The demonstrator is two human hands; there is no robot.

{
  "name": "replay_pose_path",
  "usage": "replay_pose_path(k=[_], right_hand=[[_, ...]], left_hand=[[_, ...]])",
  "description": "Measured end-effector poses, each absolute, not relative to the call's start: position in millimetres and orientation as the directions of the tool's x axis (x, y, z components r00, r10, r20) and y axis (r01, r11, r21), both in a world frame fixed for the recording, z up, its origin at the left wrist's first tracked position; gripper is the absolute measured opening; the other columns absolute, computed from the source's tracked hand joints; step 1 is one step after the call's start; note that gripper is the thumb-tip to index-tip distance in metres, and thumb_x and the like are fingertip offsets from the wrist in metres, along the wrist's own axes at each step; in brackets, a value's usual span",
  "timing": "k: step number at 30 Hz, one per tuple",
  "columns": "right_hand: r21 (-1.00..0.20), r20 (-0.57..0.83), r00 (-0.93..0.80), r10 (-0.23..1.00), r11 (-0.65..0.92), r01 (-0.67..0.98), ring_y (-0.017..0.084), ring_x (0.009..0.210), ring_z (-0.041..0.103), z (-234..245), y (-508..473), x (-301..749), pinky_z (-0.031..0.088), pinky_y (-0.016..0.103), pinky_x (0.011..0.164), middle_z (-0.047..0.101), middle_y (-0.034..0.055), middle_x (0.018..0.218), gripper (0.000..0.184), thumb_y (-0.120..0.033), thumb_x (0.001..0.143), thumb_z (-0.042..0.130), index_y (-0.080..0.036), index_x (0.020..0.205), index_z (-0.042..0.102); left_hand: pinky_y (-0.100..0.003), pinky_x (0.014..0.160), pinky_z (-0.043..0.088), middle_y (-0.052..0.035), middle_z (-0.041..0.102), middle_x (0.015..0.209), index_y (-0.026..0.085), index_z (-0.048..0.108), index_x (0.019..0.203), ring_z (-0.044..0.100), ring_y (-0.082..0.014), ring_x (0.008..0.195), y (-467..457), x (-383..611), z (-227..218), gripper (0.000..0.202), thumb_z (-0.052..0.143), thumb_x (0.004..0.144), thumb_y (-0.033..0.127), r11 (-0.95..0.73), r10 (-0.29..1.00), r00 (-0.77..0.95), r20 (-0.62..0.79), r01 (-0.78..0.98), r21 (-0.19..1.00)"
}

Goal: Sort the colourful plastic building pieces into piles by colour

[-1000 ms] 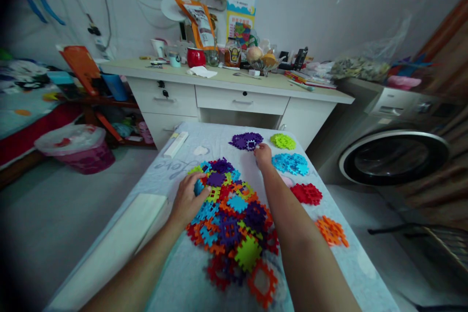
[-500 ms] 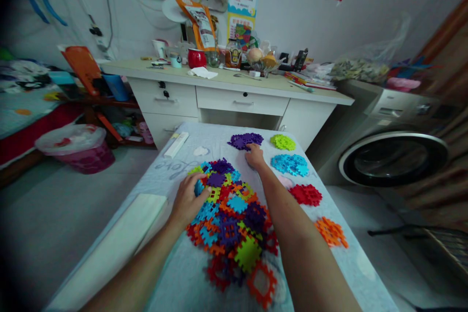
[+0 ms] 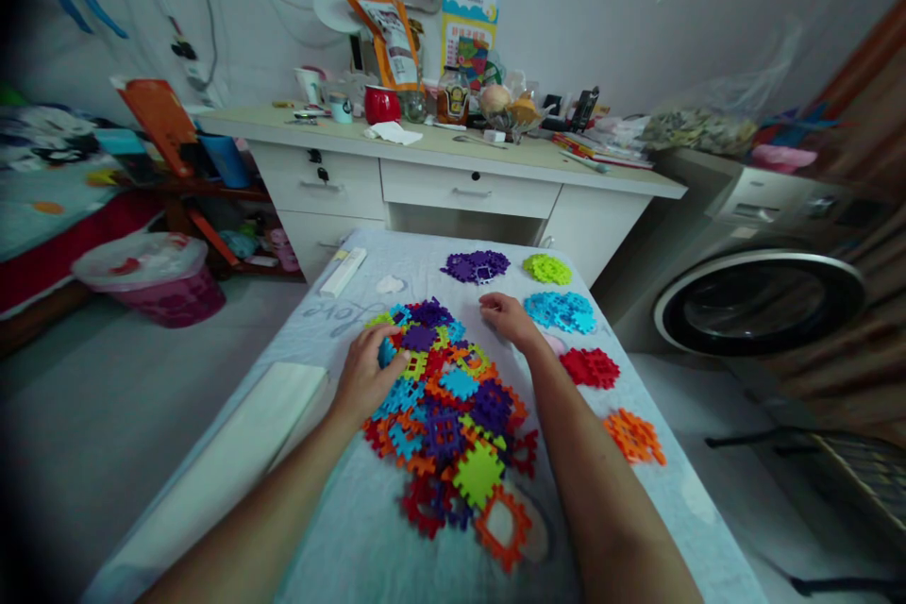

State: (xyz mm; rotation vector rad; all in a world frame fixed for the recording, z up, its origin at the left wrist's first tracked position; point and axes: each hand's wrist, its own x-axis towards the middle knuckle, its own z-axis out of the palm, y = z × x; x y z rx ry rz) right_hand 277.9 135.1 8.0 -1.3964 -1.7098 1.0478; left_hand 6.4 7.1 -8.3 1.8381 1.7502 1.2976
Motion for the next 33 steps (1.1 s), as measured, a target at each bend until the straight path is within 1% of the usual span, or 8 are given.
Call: replay_pose_path(k=[4,9,12,17,20,24,28,33], right_hand=[[-0.886,-0.015,-0.325,0.946,0.138,0.443,0.015,0.077,0.063,17,107,278,0.051,0.028,0.073,0.072,0.0028,0.088,0.029,-0.026,0.072,0.068,-0.018,0.100,0.071],[-0.843,0.114,-0.415,0.903,0.309,0.440,0.015,0.087,0.063,20,93,255,0.051,0.030,0.081,0.070,0.0045,0.102,0.038,-0.022,0.076,0.066,-0.020,0.114,0.068],[-0.770,0.200,-0.461,0.865,0.429,0.472,0.017,0.094,0.062,16,92,239,0.050,0.034,0.088,0.067,0.0061,0.112,0.042,-0.015,0.078,0.063,-0.022,0.118,0.067],[-0.673,0.255,-0.437,0.863,0.483,0.561,0.019,0.092,0.060,12,93,224,0.047,0.037,0.091,0.067,0.0054,0.099,0.031,-0.007,0.076,0.060,-0.022,0.101,0.072],[-0.710,0.279,-0.402,0.872,0.470,0.525,0.018,0.087,0.060,12,94,225,0.047,0.034,0.087,0.067,0.0041,0.093,0.023,-0.014,0.080,0.058,-0.021,0.096,0.072],[-0.815,0.288,-0.321,0.902,0.407,0.413,0.017,0.080,0.060,13,96,234,0.047,0.032,0.081,0.069,0.0039,0.090,0.021,-0.028,0.080,0.059,-0.019,0.093,0.072],[-0.959,0.146,-0.126,0.981,0.171,0.226,0.013,0.064,0.053,14,103,244,0.045,0.026,0.060,0.064,0.0007,0.076,0.031,-0.041,0.073,0.064,-0.018,0.093,0.071],[-0.999,-0.025,0.136,0.990,-0.030,0.038,0.010,0.056,0.049,14,129,250,0.040,0.021,0.048,0.057,-0.0025,0.065,0.034,-0.037,0.062,0.069,-0.016,0.089,0.068]], left_hand=[[-0.047,0.109,0.038,-0.0089,0.057,0.121,0.022,0.061,0.111,0.051,-0.0275,0.122,7,7,-10,0.033,0.061,0.080,0.033,-0.212,0.900,-0.162,0.404,0.648,0.732],[-0.047,0.109,0.038,-0.0086,0.057,0.123,0.023,0.061,0.112,0.050,-0.0273,0.122,7,7,-10,0.034,0.061,0.080,0.033,-0.203,0.904,-0.164,0.394,0.648,0.734],[-0.047,0.109,0.038,-0.0081,0.057,0.123,0.024,0.061,0.112,0.050,-0.0274,0.122,7,7,-11,0.034,0.062,0.079,0.033,-0.202,0.906,-0.165,0.389,0.640,0.742],[-0.047,0.109,0.038,-0.0073,0.058,0.120,0.025,0.061,0.111,0.051,-0.0267,0.120,7,7,-11,0.033,0.062,0.079,0.033,-0.216,0.903,-0.159,0.400,0.635,0.741],[-0.047,0.108,0.039,-0.0074,0.058,0.120,0.024,0.061,0.110,0.052,-0.0261,0.120,7,7,-10,0.031,0.061,0.080,0.033,-0.224,0.903,-0.148,0.403,0.637,0.737],[-0.046,0.108,0.039,-0.0070,0.059,0.120,0.024,0.061,0.110,0.052,-0.0260,0.120,7,7,-9,0.032,0.061,0.080,0.034,-0.219,0.905,-0.150,0.398,0.637,0.739],[-0.046,0.107,0.039,-0.0068,0.060,0.120,0.024,0.061,0.110,0.053,-0.0260,0.119,7,7,-9,0.031,0.061,0.080,0.034,-0.223,0.901,-0.154,0.406,0.638,0.737],[-0.045,0.106,0.040,-0.0068,0.060,0.119,0.024,0.061,0.110,0.054,-0.0259,0.118,5,8,-6,0.032,0.062,0.079,0.033,-0.213,0.904,-0.156,0.398,0.642,0.736]])
